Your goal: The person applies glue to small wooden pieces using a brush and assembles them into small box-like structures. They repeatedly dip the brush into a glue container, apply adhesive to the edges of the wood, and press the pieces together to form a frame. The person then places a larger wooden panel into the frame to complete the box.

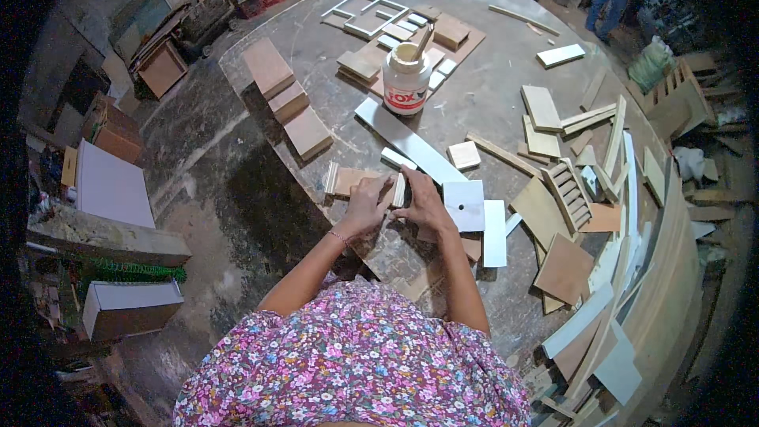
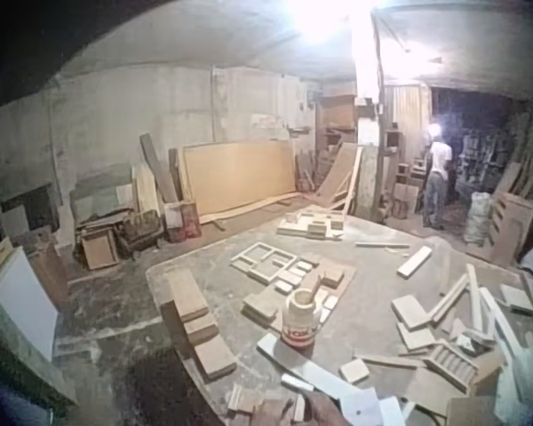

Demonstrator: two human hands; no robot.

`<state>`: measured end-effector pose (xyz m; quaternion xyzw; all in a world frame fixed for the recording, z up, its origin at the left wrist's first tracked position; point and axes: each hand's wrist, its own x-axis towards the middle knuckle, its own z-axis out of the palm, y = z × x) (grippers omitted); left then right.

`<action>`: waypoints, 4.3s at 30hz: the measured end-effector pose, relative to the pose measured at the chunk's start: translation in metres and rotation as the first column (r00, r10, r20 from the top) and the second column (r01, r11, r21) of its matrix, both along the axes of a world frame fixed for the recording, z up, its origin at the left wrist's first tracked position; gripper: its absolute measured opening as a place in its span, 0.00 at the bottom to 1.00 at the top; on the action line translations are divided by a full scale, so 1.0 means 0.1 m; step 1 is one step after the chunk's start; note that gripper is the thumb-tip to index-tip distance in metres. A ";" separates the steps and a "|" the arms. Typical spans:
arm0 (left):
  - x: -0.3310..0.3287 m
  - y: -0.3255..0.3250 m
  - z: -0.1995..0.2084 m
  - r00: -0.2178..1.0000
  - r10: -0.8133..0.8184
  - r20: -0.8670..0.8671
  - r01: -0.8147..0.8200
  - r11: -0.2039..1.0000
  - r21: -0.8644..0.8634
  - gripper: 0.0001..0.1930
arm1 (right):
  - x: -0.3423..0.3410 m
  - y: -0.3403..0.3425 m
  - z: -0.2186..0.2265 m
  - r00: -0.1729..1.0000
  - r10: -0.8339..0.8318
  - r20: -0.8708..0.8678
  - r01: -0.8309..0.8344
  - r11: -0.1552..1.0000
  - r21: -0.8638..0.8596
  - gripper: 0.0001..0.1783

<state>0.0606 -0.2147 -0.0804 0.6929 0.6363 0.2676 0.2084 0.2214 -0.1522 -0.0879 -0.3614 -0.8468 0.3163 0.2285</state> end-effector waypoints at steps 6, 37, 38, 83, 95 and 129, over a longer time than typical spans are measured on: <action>-0.01 0.03 0.08 0.981 -0.047 -0.186 0.048 0.999 0.001 0.38 | -0.01 0.00 0.03 0.999 0.027 0.040 -0.028 0.999 0.039 0.55; 0.00 0.07 0.15 0.920 0.197 0.338 -0.202 0.979 -0.021 0.15 | 0.11 -0.13 0.06 0.991 -0.092 -0.097 0.083 0.993 -0.086 0.61; 0.02 0.09 0.19 0.905 0.222 0.362 -0.208 0.975 -0.077 0.15 | 0.14 -0.17 0.05 0.988 -0.117 -0.103 0.116 0.993 -0.024 0.51; 0.04 0.30 -0.21 0.776 0.352 0.524 -0.190 0.922 -0.337 0.18 | 0.08 -0.33 0.03 0.974 -0.221 -0.054 0.218 0.974 -0.063 0.58; 0.08 0.28 -0.14 0.795 0.358 0.490 -0.232 0.925 -0.300 0.17 | -0.13 -0.74 -0.05 0.948 -0.299 0.112 0.293 0.954 0.069 0.46; 0.09 0.28 -0.12 0.864 0.322 0.386 -0.243 0.940 -0.241 0.16 | -0.21 -0.89 -0.10 0.912 -0.386 0.138 0.377 0.922 0.086 0.42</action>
